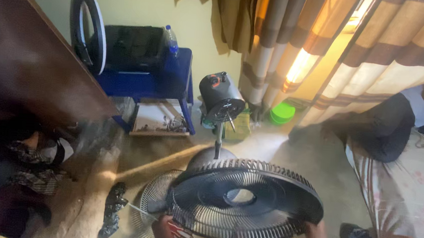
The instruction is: The person uses a screwdriver to loosen and remove the front grill of a standing fan. They detach the grill, set it aside, and continue to manipulate the fan assembly with the screwdriver.
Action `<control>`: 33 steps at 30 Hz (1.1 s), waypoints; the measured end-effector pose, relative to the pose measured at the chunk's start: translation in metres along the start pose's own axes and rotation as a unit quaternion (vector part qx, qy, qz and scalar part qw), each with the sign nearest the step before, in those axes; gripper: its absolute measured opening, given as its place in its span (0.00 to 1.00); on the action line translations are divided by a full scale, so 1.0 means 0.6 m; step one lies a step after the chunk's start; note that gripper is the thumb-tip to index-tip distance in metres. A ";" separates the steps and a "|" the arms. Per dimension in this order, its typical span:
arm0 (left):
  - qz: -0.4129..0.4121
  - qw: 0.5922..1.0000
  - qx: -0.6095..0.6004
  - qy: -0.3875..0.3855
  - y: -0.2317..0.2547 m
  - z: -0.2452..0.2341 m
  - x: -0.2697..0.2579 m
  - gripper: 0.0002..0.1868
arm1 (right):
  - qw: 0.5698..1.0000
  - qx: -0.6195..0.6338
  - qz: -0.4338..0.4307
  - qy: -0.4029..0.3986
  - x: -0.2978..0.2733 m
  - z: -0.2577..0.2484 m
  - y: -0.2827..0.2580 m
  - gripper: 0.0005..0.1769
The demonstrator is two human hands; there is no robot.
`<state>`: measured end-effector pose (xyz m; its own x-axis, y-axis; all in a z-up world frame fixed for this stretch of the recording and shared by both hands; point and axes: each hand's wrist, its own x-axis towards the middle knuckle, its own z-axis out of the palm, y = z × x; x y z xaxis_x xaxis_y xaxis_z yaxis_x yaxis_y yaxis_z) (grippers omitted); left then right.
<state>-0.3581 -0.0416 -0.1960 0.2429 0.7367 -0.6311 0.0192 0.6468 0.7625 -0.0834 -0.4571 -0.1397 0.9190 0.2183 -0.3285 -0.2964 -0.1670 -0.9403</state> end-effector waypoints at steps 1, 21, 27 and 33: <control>-0.007 1.000 0.014 -0.003 -0.010 -0.008 -0.005 0.15 | 1.000 -0.004 0.001 0.000 -0.016 -0.002 0.010 0.14; -0.047 0.997 0.016 0.055 -0.028 -0.083 -0.016 0.18 | 0.973 -0.048 0.143 -0.175 0.071 0.132 -0.014 0.17; -0.041 0.993 -0.005 0.112 -0.073 -0.104 0.018 0.17 | 0.961 -0.117 0.115 -0.222 0.156 0.230 0.025 0.34; -0.007 0.987 -0.010 0.162 -0.138 -0.138 0.104 0.17 | 0.941 -0.117 0.155 -0.276 0.267 0.345 0.120 0.33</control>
<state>-0.4251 -0.0330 -0.3105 -0.0794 0.7505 -0.6561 0.0012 0.6582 0.7528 -0.0112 -0.2353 -0.2787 0.5041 0.5795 -0.6404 -0.4034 -0.4976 -0.7679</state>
